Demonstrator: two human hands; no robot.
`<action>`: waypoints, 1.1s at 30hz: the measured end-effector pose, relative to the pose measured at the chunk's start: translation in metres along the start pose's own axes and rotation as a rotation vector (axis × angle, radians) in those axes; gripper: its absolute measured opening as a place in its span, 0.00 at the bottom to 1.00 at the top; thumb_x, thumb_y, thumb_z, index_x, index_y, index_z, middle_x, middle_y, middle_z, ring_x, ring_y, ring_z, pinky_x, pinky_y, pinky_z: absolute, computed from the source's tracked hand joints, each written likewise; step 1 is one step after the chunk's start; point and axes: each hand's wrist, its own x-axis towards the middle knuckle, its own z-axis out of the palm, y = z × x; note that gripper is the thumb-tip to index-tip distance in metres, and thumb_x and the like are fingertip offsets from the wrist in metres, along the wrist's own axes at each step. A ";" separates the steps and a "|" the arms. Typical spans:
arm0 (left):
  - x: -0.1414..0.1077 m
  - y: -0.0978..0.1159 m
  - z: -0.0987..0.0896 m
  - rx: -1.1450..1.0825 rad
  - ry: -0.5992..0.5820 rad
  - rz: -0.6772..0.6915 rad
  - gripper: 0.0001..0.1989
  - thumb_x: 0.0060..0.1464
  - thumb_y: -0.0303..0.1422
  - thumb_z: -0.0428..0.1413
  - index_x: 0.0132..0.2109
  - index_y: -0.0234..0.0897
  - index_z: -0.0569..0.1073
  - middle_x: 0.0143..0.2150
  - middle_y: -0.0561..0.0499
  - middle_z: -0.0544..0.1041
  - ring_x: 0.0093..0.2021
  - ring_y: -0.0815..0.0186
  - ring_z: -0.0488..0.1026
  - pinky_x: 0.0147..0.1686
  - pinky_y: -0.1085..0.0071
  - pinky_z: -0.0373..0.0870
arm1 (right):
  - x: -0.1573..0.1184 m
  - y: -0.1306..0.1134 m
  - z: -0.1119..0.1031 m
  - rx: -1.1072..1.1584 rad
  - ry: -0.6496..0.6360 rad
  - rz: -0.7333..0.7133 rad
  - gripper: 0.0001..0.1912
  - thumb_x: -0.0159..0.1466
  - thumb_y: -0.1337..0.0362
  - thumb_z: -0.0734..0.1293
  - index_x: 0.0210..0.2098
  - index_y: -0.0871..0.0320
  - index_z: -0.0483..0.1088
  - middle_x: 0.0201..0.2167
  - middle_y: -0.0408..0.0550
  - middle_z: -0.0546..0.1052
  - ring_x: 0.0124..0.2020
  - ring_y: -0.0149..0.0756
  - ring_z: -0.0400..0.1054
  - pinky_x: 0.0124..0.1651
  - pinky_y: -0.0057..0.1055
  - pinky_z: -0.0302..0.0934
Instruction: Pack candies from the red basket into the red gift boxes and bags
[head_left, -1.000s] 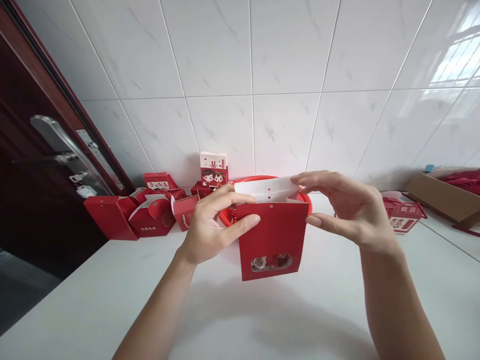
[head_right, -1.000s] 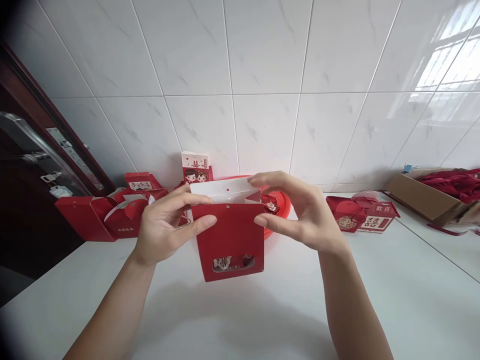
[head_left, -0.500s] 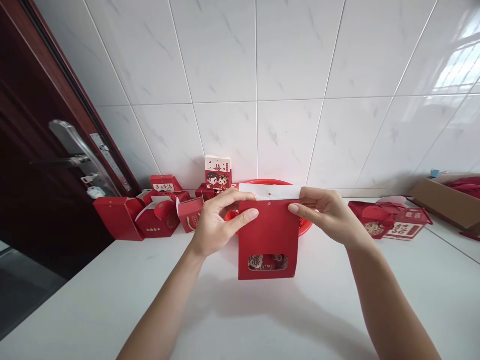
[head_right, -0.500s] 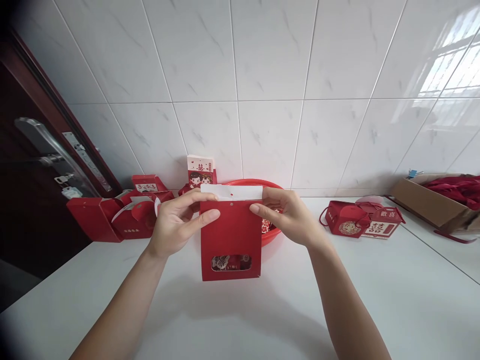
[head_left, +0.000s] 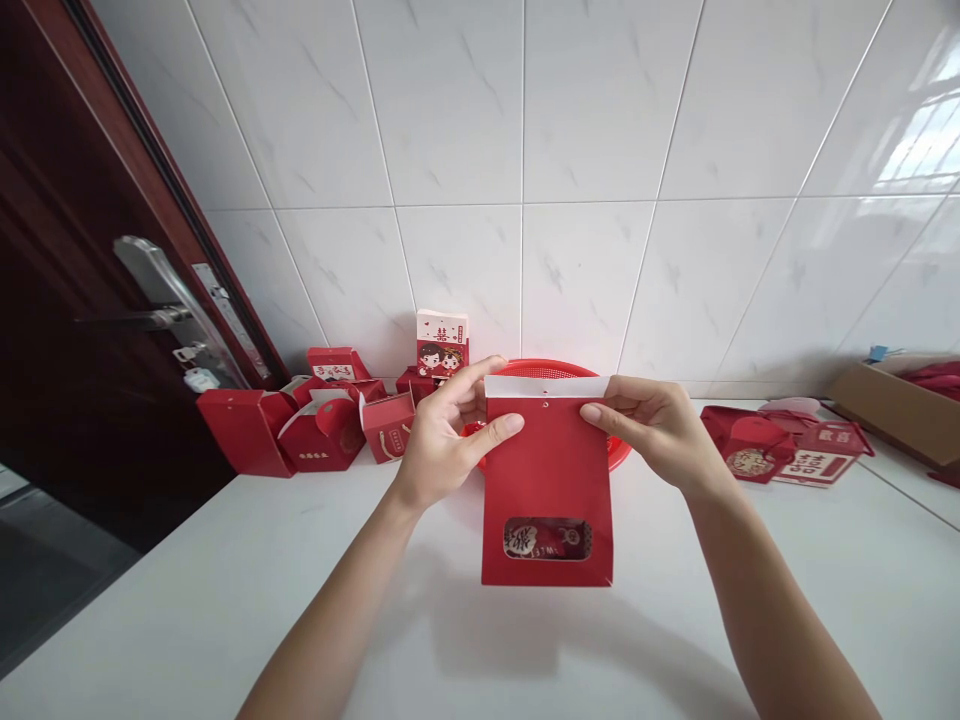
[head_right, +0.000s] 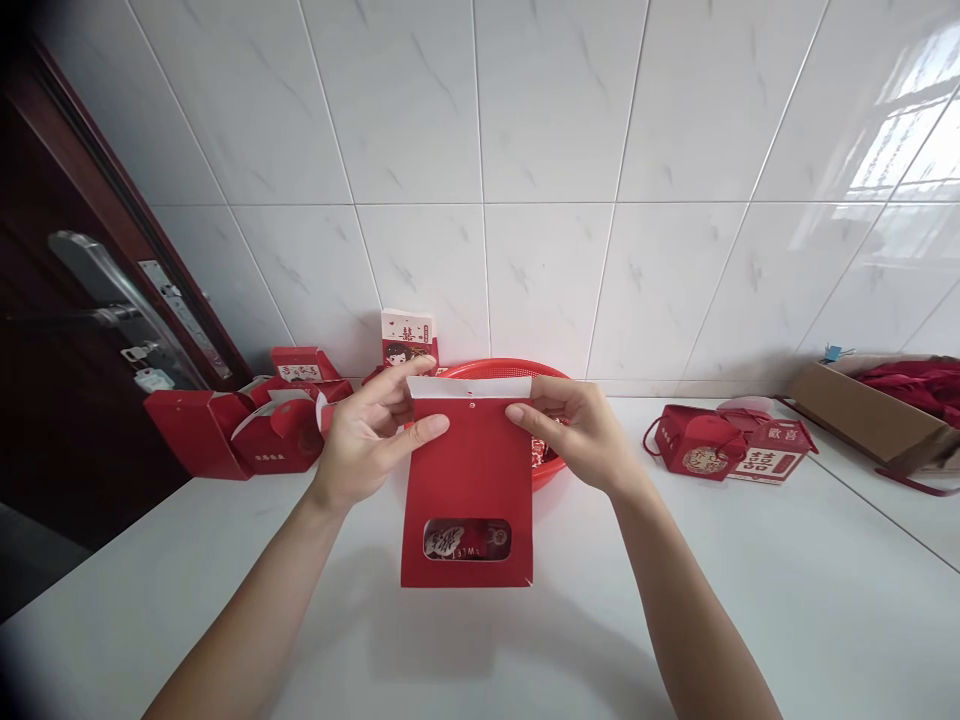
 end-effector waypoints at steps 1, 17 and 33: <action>0.000 0.000 0.000 -0.012 -0.003 -0.006 0.28 0.52 0.38 0.68 0.60 0.39 0.75 0.43 0.46 0.82 0.46 0.56 0.80 0.45 0.62 0.81 | 0.000 0.000 0.000 -0.007 0.008 -0.003 0.19 0.62 0.49 0.73 0.26 0.58 0.74 0.24 0.46 0.75 0.26 0.34 0.67 0.25 0.29 0.61; -0.002 0.003 0.009 -0.038 0.066 -0.026 0.09 0.53 0.38 0.68 0.38 0.37 0.82 0.32 0.50 0.83 0.32 0.64 0.79 0.30 0.72 0.78 | -0.002 0.000 0.003 0.005 0.102 -0.049 0.20 0.63 0.54 0.73 0.22 0.58 0.67 0.20 0.41 0.66 0.23 0.27 0.57 0.24 0.25 0.52; -0.007 0.009 0.010 0.003 0.109 0.079 0.06 0.55 0.35 0.66 0.37 0.37 0.83 0.33 0.49 0.83 0.32 0.64 0.78 0.31 0.72 0.76 | -0.002 -0.003 0.004 0.042 0.059 -0.022 0.21 0.63 0.51 0.73 0.22 0.57 0.67 0.20 0.42 0.68 0.22 0.29 0.60 0.23 0.26 0.54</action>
